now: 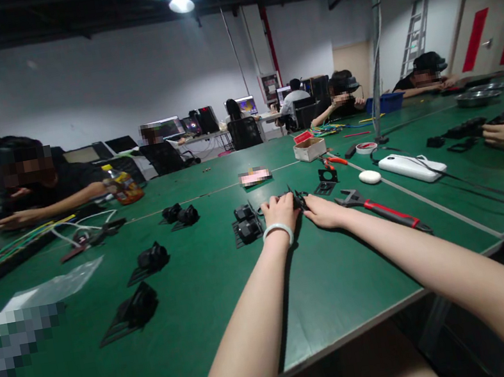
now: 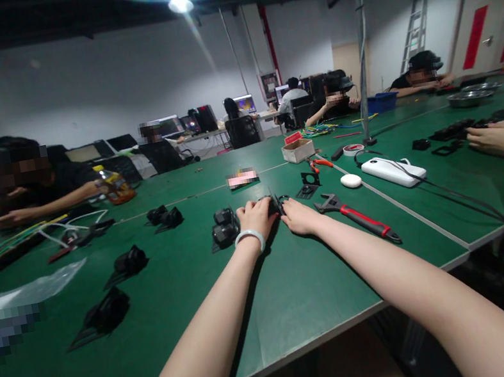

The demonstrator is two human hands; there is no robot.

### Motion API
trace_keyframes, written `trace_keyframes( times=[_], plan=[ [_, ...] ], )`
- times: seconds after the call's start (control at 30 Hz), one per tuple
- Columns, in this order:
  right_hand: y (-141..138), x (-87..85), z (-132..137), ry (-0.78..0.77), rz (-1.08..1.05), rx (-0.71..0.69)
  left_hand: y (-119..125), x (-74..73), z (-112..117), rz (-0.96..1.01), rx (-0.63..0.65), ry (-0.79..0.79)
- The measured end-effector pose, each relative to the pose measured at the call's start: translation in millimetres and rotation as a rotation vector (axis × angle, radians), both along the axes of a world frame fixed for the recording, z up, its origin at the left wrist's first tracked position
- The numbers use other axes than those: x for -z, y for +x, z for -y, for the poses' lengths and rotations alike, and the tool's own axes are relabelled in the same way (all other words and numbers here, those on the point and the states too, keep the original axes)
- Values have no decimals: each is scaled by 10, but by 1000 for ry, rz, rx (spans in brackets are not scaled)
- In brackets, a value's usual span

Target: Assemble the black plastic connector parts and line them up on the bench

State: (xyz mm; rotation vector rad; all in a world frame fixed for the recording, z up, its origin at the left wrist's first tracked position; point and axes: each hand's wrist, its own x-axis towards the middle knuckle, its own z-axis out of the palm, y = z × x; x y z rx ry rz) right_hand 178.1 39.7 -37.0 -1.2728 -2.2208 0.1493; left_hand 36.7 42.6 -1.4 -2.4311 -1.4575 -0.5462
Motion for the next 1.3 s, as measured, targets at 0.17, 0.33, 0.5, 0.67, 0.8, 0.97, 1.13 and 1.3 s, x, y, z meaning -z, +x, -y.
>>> trace_keyframes(
  times=[0.17, 0.33, 0.5, 0.67, 0.8, 0.97, 1.13, 1.3],
  plan=[
    [8, 12, -24, -7, 22, 11, -52, -5, -58, -3, -18, 5],
    [19, 1, -23, 3, 41, 19, -100, -5, -96, -3, -55, 22],
    [38, 2, -29, 2, 59, 39, -97, 16, -115, -28, -108, 21],
    [52, 0, -47, 7, 83, 60, -79, 16, -115, -42, -57, 27],
    [55, -7, -66, 18, 102, 64, -84, -1, -115, -29, -46, 14],
    [45, 22, -74, 26, 101, 68, -82, 4, -115, -31, -6, 12],
    [72, -31, -21, 44, 55, 101, -81, 13, -93, -45, -13, 20],
    [127, -276, 98, 321, -311, 282, -85, -15, -19, -58, -36, 79]
  ],
)
